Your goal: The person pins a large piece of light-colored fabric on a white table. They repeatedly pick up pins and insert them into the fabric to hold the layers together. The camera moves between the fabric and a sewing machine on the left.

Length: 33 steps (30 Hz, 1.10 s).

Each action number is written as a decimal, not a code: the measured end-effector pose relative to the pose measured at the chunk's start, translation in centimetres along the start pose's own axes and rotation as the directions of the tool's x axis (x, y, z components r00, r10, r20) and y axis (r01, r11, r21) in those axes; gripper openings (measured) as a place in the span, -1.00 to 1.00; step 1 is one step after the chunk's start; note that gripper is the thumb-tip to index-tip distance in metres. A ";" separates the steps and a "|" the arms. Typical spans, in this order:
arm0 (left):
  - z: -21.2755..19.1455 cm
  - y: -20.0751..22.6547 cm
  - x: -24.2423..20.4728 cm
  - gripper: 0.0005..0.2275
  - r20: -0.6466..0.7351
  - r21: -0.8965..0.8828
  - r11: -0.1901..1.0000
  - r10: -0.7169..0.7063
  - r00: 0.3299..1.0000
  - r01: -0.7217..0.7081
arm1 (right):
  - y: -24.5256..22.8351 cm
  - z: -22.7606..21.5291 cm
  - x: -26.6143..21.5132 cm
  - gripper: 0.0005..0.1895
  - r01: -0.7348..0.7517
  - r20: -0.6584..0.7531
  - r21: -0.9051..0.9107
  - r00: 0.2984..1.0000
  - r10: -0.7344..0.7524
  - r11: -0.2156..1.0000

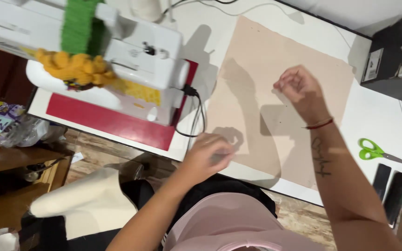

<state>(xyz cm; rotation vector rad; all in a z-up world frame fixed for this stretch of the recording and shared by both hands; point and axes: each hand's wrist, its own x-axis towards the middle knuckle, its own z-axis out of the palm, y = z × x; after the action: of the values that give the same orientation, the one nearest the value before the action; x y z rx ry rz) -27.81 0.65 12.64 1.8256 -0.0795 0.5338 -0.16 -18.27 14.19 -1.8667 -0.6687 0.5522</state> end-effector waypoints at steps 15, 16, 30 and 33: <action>14.1 -10.4 4.8 -0.91 0.247 0.335 0.925 -0.269 0.931 0.178 | 11.4 -5.3 -1.8 -0.83 -0.242 0.015 0.035 0.970 0.241 0.970; 14.0 -10.6 5.3 -0.91 0.235 0.340 0.922 -0.277 0.932 0.188 | 11.6 -4.8 -1.3 -0.83 -0.240 0.029 0.034 0.971 0.239 0.970; 8.4 -16.6 11.7 -0.70 -0.401 0.661 0.388 -0.541 0.739 0.643 | 13.9 9.2 8.6 -0.92 -0.039 0.178 0.241 0.984 -0.004 0.970; 9.0 -18.4 11.8 -0.56 -0.441 0.614 0.298 -0.638 0.631 0.731 | 15.0 9.7 8.7 -0.96 0.043 0.158 0.165 0.985 -0.069 0.985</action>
<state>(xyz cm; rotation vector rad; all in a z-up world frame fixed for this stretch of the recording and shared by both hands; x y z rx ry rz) -8.52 0.87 -1.07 2.3719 1.1797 -0.0149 2.95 -10.59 -3.88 -1.6587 -0.7592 0.7073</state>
